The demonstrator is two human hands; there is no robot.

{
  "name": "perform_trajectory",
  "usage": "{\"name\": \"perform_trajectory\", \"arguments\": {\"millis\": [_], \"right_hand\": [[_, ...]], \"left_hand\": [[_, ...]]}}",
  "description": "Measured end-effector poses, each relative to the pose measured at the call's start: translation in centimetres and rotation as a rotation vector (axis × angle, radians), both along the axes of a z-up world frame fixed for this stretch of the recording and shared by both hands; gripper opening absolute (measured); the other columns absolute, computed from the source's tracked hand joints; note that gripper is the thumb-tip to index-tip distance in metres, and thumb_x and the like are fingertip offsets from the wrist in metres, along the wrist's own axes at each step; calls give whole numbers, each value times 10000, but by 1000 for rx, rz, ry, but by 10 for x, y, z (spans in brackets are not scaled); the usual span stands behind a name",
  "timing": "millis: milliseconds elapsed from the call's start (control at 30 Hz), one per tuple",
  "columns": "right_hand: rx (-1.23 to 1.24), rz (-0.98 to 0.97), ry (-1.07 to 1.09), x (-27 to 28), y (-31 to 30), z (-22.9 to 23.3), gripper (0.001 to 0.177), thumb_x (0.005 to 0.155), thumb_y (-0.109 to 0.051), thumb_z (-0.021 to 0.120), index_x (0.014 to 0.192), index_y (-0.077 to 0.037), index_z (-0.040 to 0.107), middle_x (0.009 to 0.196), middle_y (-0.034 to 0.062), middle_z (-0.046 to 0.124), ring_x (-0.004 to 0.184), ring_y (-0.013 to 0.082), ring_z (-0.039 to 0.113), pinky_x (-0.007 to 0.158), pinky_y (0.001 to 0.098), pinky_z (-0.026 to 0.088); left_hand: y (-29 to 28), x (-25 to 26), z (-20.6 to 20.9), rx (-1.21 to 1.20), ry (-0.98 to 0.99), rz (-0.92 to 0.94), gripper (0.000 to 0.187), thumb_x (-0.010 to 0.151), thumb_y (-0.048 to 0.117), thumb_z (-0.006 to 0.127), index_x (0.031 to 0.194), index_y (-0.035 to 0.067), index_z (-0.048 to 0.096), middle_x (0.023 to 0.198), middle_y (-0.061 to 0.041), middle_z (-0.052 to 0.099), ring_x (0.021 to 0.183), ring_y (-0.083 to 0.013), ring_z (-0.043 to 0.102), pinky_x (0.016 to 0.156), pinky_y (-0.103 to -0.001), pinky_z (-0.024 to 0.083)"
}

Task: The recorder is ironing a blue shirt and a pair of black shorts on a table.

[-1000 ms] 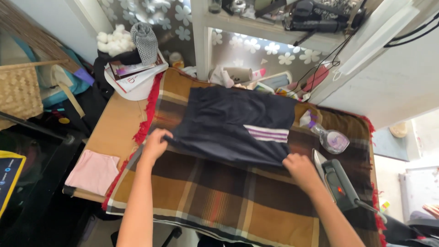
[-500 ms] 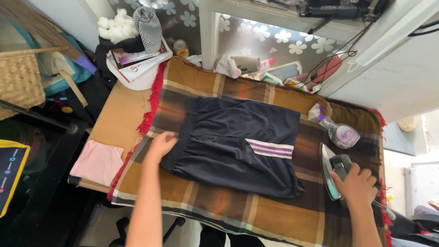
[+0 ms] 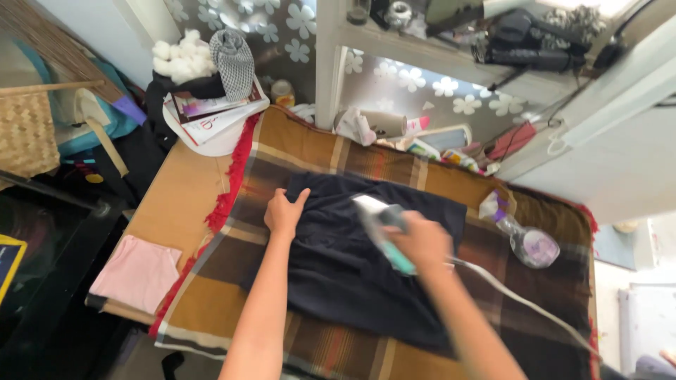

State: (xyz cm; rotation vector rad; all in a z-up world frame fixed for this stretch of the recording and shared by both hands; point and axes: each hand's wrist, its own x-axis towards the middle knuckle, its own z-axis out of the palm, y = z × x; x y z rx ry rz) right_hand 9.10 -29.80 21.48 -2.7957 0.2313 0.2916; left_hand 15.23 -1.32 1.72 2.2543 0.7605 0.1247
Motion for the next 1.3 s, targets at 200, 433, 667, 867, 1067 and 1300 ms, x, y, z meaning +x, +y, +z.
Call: {"name": "perform_trajectory", "arguments": {"millis": [200,433,667,867,1067,1300], "right_hand": [[-147,225,-18,48,30,-97,524,792,-608,722,998,-129,664,873,152,758,848,380,748,733,507,589],[-170,-21,-13,51,-44,-68,545,768,-646,742,987,-149,709,886,173,758,855,397,736,719,517,573],[-219,-166,96,21,-120,-62,525,771,-647,715,1062,-211,752,976,157,775,952,385,739,788,519,574],[-354,-368,76,-39,-261,-78,632,785,-740,707,1146,-226,783,1009,164,788,983,390,742,830,503,576],[-67,-396,-47,-79,-173,-19,542,740,-617,765,1188,-311,777,964,115,788,915,344,761,799,477,573],[-140,258,77,-84,16,-46,484,821,-581,745,976,-123,734,870,139,760,849,336,752,729,478,582]], "left_hand": [[4,24,-33,224,-50,-79,570,929,628,620,1055,72,605,857,-212,730,842,-447,700,692,-561,539],[-5,22,-38,346,-48,-62,463,1012,545,535,1140,101,549,766,-207,714,719,-459,691,614,-567,530],[-2,24,-42,361,-17,-57,458,1023,552,535,1117,104,540,767,-207,714,724,-457,693,619,-569,530],[4,24,-37,295,-96,-75,507,998,577,568,1095,79,565,823,-216,723,786,-460,693,667,-567,533],[5,-28,-4,116,-35,-72,583,927,613,637,1091,53,645,954,-235,731,919,-454,689,761,-553,539],[3,-98,-2,244,24,-78,563,948,584,626,1122,49,629,963,-214,729,901,-442,691,732,-549,539]]}}
